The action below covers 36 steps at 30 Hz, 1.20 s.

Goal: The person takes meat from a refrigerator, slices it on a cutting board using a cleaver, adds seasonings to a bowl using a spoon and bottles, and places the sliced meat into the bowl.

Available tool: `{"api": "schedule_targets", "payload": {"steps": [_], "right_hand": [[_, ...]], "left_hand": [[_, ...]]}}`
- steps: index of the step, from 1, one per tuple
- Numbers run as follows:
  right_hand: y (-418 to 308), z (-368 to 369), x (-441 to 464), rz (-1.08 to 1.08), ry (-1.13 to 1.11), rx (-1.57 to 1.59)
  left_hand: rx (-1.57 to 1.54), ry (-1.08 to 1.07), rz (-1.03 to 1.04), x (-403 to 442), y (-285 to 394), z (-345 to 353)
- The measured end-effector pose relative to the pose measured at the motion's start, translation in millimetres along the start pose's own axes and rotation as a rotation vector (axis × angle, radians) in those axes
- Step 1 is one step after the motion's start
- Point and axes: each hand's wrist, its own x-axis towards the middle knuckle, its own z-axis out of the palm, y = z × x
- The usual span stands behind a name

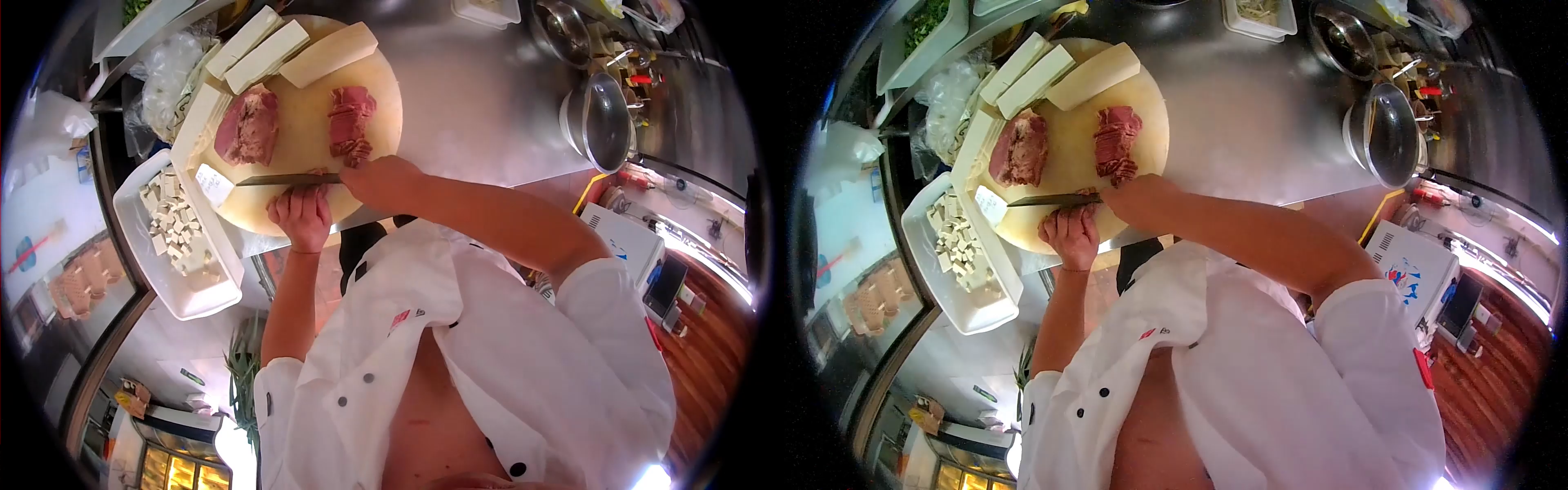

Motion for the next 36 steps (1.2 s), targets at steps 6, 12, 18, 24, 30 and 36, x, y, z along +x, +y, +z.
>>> {"api": "schedule_targets", "payload": {"steps": [6,12,18,24,30,36], "right_hand": [[-12.6,-29.8,-61.3,0.121,-0.130,-0.056],[-6.7,-8.3,-60.6,0.058,-0.023,-0.043],[-9.2,1.7,2.7,-0.054,0.028,-0.064],[-16.1,-36.1,-70.7,0.109,-0.156,-0.045],[-13.5,-10.0,-51.6,0.110,-0.047,0.025],[-5.8,6.7,1.3,0.005,-0.039,-0.010]], "left_hand": [[-0.015,0.008,-0.004,-6.0,-1.5,0.9],[-0.057,0.040,0.003,-5.8,-2.7,3.8],[-0.036,0.004,-0.011,-2.7,-0.1,-2.0],[-0.079,0.058,0.004,-11.1,-4.4,4.1],[-0.104,0.053,0.001,-6.6,-3.6,3.1],[-0.081,-0.009,-0.006,-2.4,0.0,-6.8]]}}
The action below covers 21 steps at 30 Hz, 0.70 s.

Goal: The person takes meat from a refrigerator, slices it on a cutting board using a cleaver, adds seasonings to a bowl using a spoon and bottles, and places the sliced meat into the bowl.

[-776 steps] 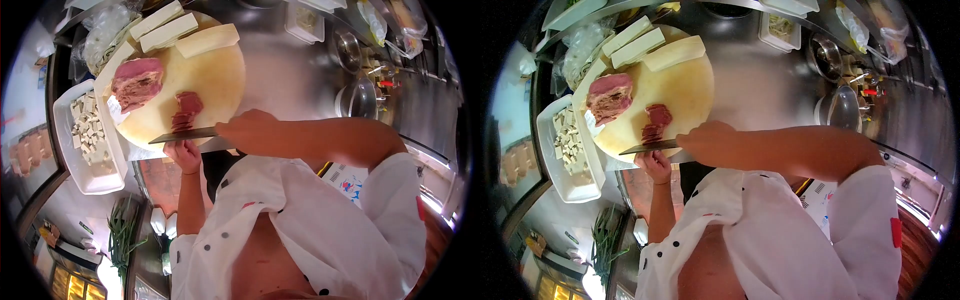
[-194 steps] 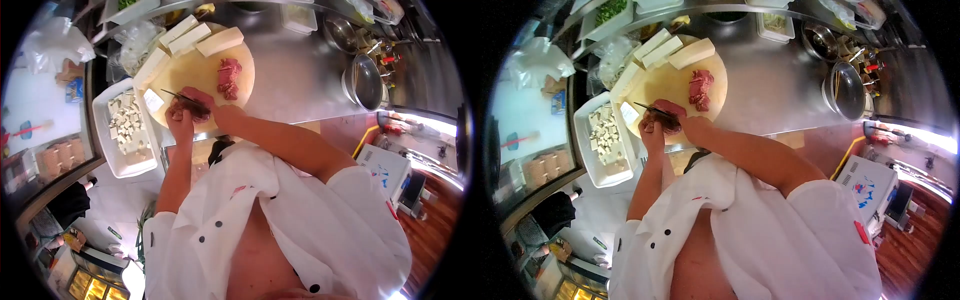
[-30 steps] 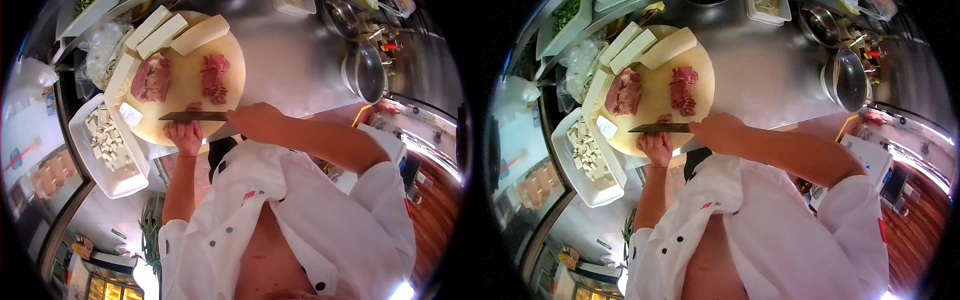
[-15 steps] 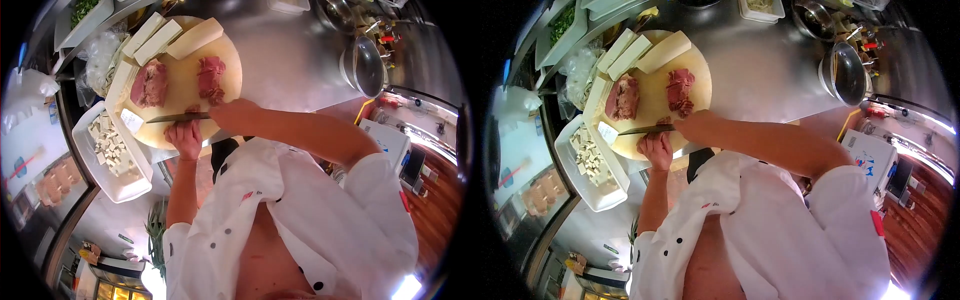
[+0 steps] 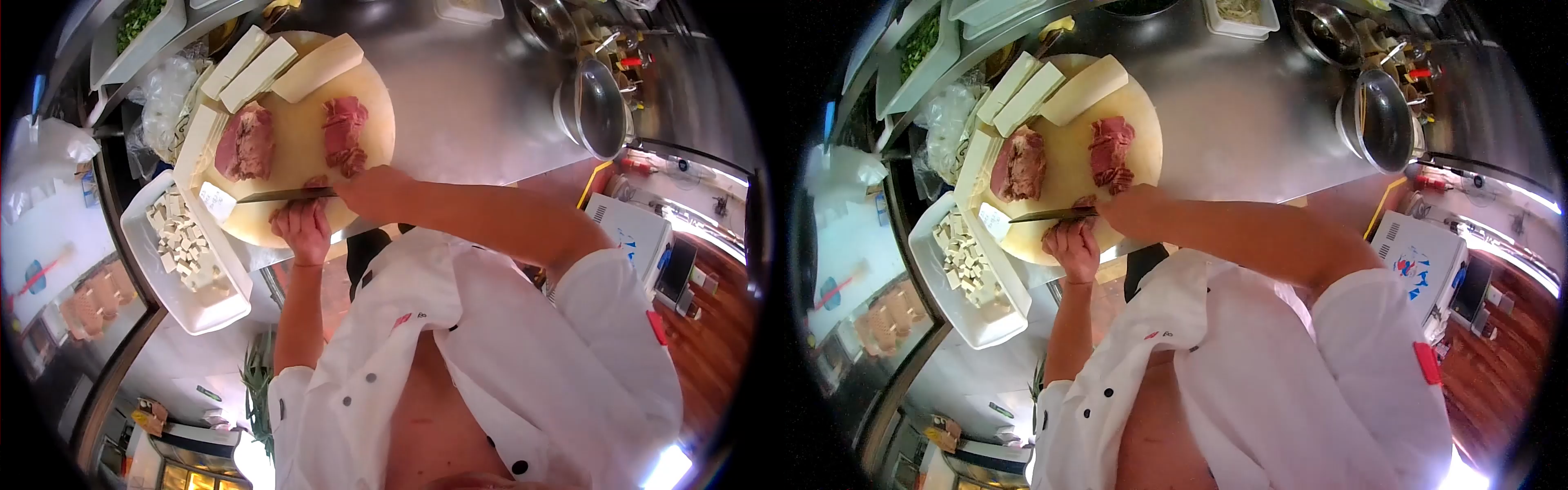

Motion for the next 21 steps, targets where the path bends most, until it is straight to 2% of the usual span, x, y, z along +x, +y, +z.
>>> {"api": "schedule_targets", "payload": {"steps": [4,6,10,13,15,18,21], "right_hand": [[-9.0,-32.7,-65.6,0.069,-0.087,-0.015],[-12.8,-35.8,-83.9,0.173,-0.143,0.013],[-12.1,-24.1,-70.8,0.130,-0.080,-0.006],[-11.1,-7.0,-23.7,0.074,-0.044,0.069],[-7.6,3.7,0.9,-0.088,0.087,-0.078],[-4.3,-3.4,-2.0,-0.010,0.014,0.047],[-7.2,-23.4,-55.3,0.055,-0.033,-0.013]], "left_hand": [[-0.032,0.058,0.029,-8.5,-5.7,7.9],[-0.067,0.112,0.031,-8.2,-5.9,7.8],[-0.053,0.073,0.049,-10.4,-10.0,9.1],[-0.046,0.049,0.041,-11.5,-8.7,8.8],[-0.026,0.034,0.007,-5.4,-5.6,5.5],[-0.011,0.001,-0.002,-2.2,-1.8,0.5],[-0.082,0.076,0.043,-10.4,-9.3,6.7]]}}
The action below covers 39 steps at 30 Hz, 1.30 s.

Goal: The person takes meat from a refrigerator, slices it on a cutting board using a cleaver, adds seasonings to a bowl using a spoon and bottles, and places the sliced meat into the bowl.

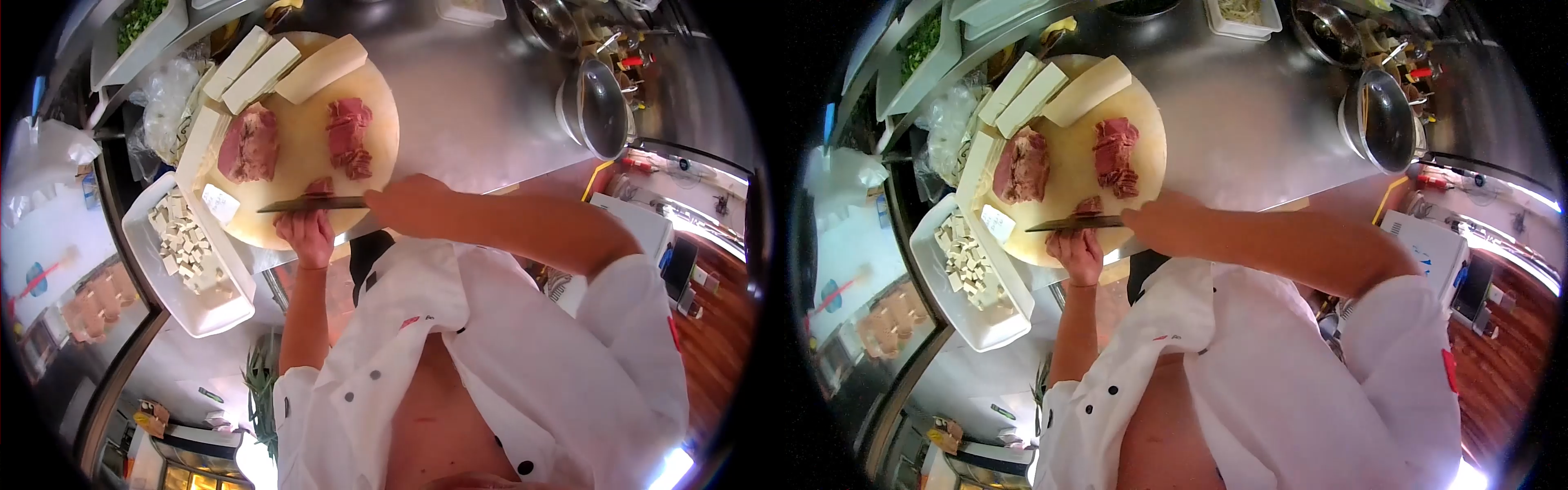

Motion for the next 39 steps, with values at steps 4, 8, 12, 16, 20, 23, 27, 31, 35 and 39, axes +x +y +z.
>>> {"api": "schedule_targets", "payload": {"steps": [4,8,12,16,20,23,27,31,35,39], "right_hand": [[-7.2,-8.6,-36.3,0.123,-0.105,0.026],[-12.9,-1.7,-3.7,0.077,-0.069,0.097],[-4.5,32.8,60.2,-0.095,0.126,0.026],[-4.2,16.6,50.6,-0.025,0.036,0.074],[-9.7,-9.4,-16.7,0.010,-0.083,0.009],[-11.7,-10.6,-38.5,0.121,-0.091,0.067],[-13.2,-7.6,-30.4,0.082,-0.047,0.060],[-13.5,15.0,24.8,-0.002,0.026,0.127],[-3.0,45.3,81.3,-0.173,0.178,-0.088],[-11.0,8.1,44.3,-0.086,0.066,-0.036]], "left_hand": [[0.002,0.002,0.029,-6.3,-3.5,0.4],[-0.010,-0.008,0.011,-4.0,-2.8,1.6],[0.011,-0.029,-0.010,-0.6,-0.1,-0.1],[0.031,-0.078,-0.016,2.9,0.9,-5.9],[0.041,-0.025,0.007,-6.3,1.3,-5.0],[0.026,-0.004,0.008,-9.5,-1.9,-2.4],[-0.004,0.002,0.016,-5.2,-1.9,-2.6],[0.016,-0.014,0.012,-8.6,-4.5,0.8],[-0.007,-0.056,-0.026,-1.1,-2.5,-4.0],[0.064,-0.085,0.008,1.8,-0.5,-14.7]]}}
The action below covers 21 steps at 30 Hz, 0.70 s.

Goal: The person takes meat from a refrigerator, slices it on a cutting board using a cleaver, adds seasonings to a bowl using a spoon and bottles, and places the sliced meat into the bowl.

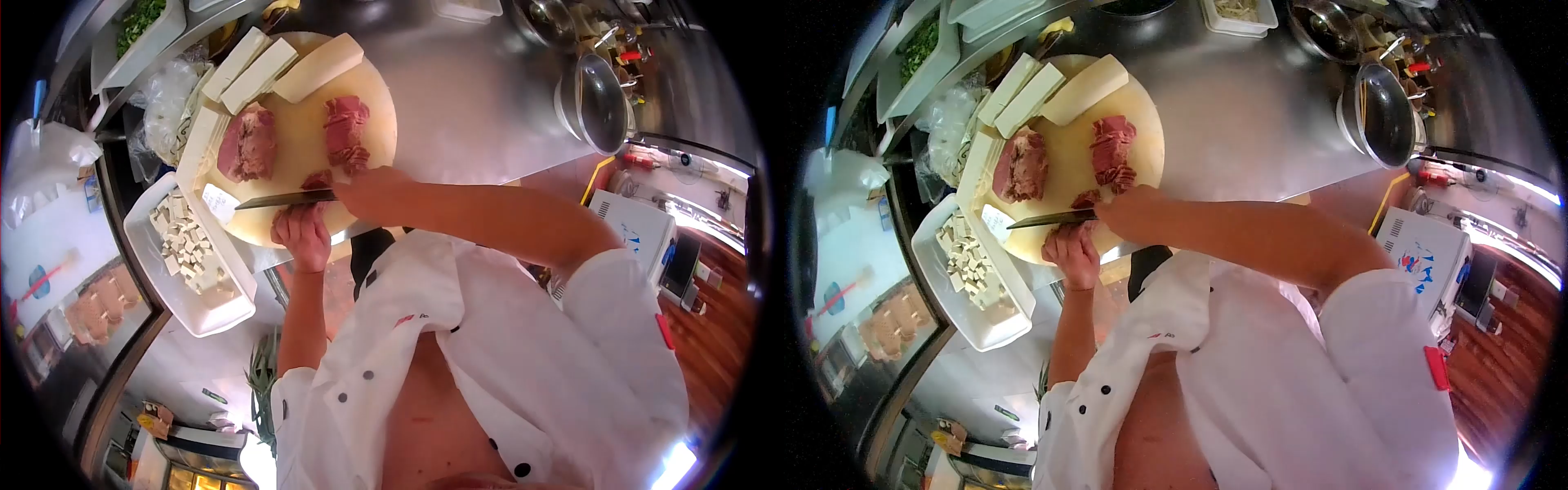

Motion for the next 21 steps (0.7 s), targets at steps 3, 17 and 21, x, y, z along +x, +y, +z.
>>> {"api": "schedule_targets", "payload": {"steps": [3,17,21], "right_hand": [[-9.2,-19.3,-45.1,0.064,-0.064,0.037],[-12.9,-16.0,-71.7,0.165,-0.077,0.098],[-8.2,8.0,-24.4,0.075,-0.006,0.114]], "left_hand": [[0.097,0.042,-0.027,-5.1,6.4,-8.6],[0.022,0.111,-0.030,-8.1,-2.3,10.5],[0.007,0.125,-0.077,-13.8,-3.8,15.6]]}}
